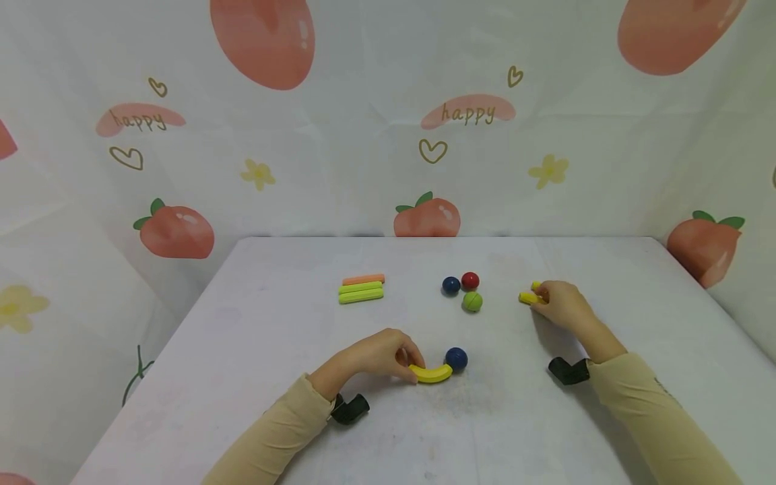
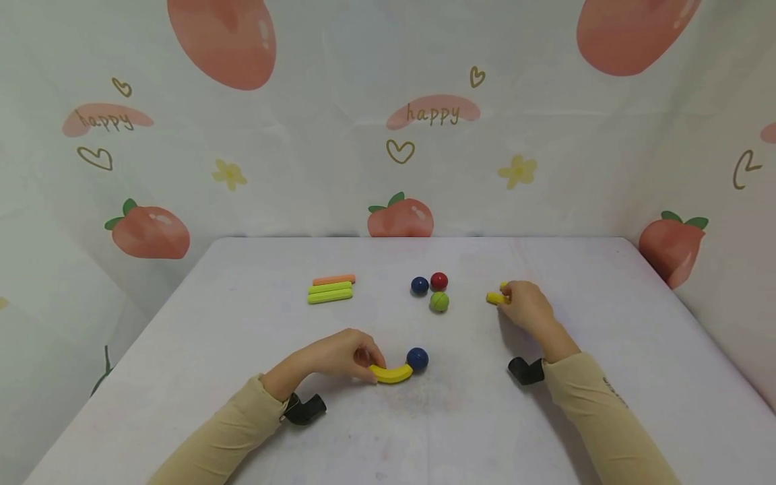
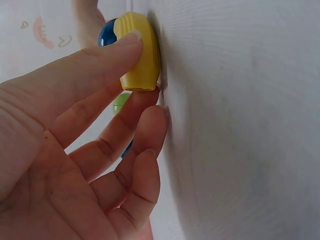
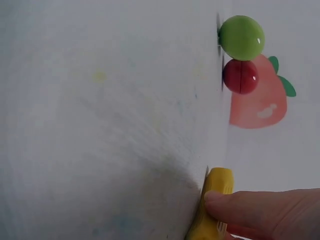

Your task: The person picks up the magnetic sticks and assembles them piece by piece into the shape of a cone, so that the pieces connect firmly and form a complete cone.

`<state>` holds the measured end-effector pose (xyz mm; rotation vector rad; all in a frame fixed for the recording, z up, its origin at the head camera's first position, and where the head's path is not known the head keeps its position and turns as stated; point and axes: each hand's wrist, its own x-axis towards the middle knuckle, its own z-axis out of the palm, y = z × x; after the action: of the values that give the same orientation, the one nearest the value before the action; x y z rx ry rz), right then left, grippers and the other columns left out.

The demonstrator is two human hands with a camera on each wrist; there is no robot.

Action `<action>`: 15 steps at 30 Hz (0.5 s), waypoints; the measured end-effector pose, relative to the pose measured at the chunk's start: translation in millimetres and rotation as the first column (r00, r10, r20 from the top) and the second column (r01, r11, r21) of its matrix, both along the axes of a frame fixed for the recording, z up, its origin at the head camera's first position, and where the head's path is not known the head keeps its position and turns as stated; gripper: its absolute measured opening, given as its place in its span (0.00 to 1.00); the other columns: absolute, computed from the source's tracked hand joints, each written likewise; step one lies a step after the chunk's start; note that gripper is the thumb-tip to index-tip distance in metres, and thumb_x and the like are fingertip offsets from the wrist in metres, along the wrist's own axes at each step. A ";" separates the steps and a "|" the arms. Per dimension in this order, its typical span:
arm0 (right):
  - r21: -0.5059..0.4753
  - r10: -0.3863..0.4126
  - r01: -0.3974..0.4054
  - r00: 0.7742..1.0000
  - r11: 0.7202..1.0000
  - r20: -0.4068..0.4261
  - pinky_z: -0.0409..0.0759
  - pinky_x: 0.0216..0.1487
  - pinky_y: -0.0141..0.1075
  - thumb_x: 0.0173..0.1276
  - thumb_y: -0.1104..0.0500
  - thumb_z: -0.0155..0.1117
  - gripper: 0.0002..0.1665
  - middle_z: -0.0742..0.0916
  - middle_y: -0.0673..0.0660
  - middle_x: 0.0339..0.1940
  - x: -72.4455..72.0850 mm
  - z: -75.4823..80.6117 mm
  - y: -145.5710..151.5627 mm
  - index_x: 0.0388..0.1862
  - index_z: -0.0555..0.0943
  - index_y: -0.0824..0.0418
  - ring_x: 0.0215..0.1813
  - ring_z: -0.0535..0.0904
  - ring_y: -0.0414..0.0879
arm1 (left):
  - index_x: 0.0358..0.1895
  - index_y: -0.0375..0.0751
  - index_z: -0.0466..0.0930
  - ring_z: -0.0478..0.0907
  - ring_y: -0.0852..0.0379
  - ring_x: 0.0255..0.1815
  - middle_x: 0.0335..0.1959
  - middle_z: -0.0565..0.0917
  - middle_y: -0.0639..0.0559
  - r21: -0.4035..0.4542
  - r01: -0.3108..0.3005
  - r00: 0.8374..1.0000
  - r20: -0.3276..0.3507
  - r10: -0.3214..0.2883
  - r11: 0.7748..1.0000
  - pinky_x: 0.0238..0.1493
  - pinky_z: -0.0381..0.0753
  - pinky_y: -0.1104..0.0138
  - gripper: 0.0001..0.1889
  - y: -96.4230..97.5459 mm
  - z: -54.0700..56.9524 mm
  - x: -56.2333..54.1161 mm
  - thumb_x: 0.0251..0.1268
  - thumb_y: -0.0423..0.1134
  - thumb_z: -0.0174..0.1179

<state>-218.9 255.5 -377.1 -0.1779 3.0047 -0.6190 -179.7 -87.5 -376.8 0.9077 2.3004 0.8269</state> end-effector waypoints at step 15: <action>-0.132 0.037 -0.027 0.996 0.991 0.077 0.75 0.37 0.38 0.60 0.60 0.62 0.21 0.80 0.70 0.42 7.2 4.2 -5.5 0.46 0.75 0.75 0.40 0.75 0.55 | 0.40 0.42 0.85 0.72 0.66 0.30 0.36 0.84 0.53 -0.007 0.011 1.000 -0.014 -0.011 1.000 0.35 0.72 0.78 0.09 1.2 -0.7 -1.2 0.54 0.34 0.67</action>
<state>-211.7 250.0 -373.0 -0.2029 2.8810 -0.8003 -180.9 -86.3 -377.5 0.9253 2.3067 0.8099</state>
